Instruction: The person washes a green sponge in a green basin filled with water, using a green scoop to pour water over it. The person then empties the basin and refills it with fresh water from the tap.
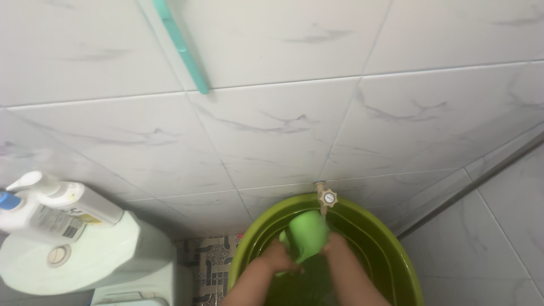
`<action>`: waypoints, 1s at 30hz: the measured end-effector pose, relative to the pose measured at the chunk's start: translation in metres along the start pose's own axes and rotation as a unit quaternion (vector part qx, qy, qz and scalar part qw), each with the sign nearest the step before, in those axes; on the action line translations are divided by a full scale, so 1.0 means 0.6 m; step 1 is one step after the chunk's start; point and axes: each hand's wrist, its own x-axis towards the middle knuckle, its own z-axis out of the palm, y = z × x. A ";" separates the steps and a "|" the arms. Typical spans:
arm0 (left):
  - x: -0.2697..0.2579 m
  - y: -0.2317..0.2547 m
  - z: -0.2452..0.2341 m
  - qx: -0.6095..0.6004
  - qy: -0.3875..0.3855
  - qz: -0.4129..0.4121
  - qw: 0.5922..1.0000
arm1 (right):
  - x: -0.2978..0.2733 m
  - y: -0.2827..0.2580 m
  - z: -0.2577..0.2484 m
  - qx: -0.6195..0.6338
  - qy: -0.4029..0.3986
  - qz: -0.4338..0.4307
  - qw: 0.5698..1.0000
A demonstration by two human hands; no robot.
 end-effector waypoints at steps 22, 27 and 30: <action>0.137 0.057 -0.017 -0.128 -0.013 0.017 0.991 | -0.040 0.003 -0.046 -0.461 -0.132 -0.311 0.821; 0.172 0.108 -0.060 -0.093 -0.051 0.042 0.993 | -0.111 0.020 -0.062 -0.778 0.020 -0.459 0.429; 0.198 0.104 -0.061 -0.138 -0.069 0.026 0.988 | -0.131 0.013 -0.042 -0.845 0.098 -0.413 0.326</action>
